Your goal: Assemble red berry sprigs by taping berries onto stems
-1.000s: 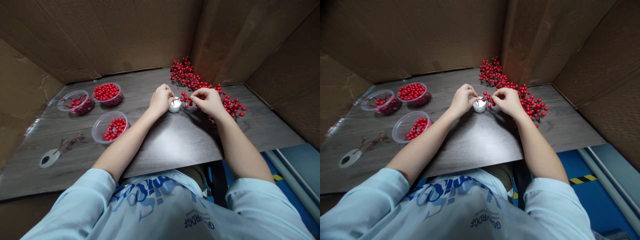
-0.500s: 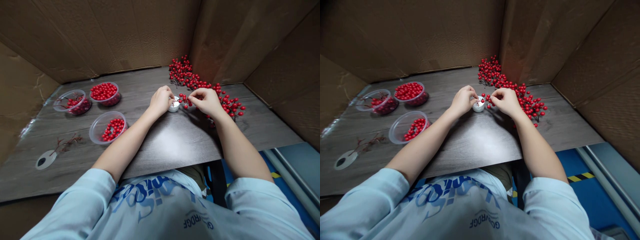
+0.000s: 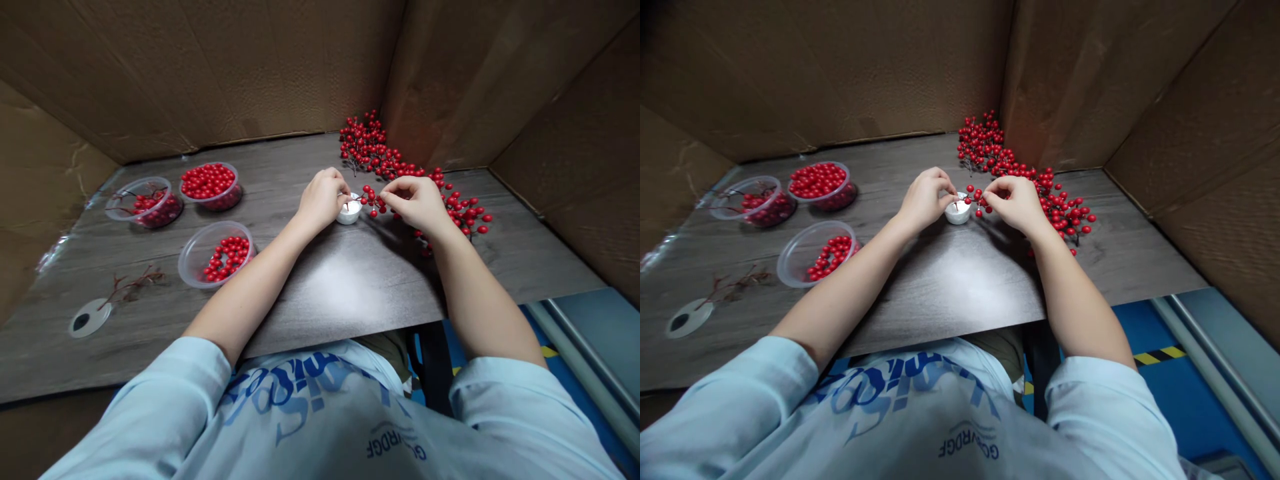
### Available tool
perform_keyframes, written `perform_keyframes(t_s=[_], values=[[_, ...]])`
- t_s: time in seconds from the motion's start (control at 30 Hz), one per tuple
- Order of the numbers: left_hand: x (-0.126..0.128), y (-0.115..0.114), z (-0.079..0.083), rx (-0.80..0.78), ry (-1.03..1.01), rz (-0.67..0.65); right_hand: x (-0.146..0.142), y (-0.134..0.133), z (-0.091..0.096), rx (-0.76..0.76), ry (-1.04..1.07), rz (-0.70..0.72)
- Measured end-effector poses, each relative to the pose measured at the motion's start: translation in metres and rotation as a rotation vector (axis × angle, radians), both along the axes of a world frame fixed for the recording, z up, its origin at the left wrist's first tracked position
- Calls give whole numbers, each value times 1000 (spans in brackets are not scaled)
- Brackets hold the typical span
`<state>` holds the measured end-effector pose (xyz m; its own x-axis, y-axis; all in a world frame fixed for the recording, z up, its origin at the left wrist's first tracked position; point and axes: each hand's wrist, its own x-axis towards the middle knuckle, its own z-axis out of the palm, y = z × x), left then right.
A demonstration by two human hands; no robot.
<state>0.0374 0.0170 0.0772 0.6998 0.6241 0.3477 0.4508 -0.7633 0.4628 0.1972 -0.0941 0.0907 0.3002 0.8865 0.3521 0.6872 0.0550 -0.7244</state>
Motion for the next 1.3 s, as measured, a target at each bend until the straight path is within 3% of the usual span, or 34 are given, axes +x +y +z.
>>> perform_keyframes(t_s=[0.17, 0.47, 0.73, 1.0, 1.17, 1.3], values=[[-1, -2, 5, 3, -13, 1, 2, 0, 0, 16, 5, 1], [2, -3, -3, -12, 55, -12, 0, 0, 0, -34, 27, 29], [0, -2, 3, 3, 3, 8, 2, 0, 0, -4, 36, 39], [1, -4, -1, 3, 29, -16, 1, 0, 0, -14, 56, 47], [-2, -3, 6, 3, -31, 13, 2, -1, 2, 15, 72, 41], [-6, -6, 14, -17, -48, 27, 1, -5, 7, 7, 222, 82]])
